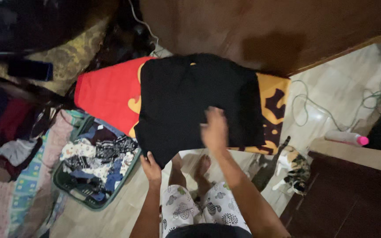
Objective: The person folds a black garment on a surface, buttons it, and then places it into a laundry basket with other clothes.
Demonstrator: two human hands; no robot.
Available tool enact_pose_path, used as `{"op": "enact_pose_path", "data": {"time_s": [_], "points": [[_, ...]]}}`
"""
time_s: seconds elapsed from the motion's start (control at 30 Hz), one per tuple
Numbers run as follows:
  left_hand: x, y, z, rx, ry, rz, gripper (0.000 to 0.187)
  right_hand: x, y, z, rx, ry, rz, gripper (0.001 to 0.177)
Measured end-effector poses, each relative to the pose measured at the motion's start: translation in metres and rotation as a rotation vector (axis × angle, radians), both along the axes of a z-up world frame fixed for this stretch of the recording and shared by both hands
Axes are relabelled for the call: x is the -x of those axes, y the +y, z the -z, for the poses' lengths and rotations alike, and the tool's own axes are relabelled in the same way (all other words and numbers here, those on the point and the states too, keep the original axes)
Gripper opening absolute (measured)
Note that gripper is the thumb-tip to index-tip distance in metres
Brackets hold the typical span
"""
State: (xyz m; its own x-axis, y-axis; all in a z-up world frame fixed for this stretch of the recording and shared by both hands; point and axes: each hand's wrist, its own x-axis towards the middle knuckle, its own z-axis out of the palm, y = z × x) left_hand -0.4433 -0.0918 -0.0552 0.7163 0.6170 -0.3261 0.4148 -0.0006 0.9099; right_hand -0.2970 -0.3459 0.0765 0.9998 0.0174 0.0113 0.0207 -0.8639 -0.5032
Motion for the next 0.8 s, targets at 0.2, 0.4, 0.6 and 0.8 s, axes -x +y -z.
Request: {"op": "enact_pose_path", "data": {"time_s": [0.2,0.4,0.6,0.8], "points": [[0.008,0.010,0.012,-0.142,0.056,-0.009,0.039,-0.029,0.050,0.025,0.240,0.124,-0.614,0.066],[0.000,0.021,0.006,-0.136,0.200,0.021,0.034,-0.012,-0.246,0.045,0.552,0.328,0.288,0.046],[-0.006,0.015,-0.003,-0.101,0.084,-0.006,0.032,0.034,-0.344,0.022,0.393,-0.364,1.113,0.045],[-0.008,0.011,-0.001,-0.067,0.006,0.014,0.032,0.004,-0.167,0.053,-0.314,-0.068,0.457,0.032]]}}
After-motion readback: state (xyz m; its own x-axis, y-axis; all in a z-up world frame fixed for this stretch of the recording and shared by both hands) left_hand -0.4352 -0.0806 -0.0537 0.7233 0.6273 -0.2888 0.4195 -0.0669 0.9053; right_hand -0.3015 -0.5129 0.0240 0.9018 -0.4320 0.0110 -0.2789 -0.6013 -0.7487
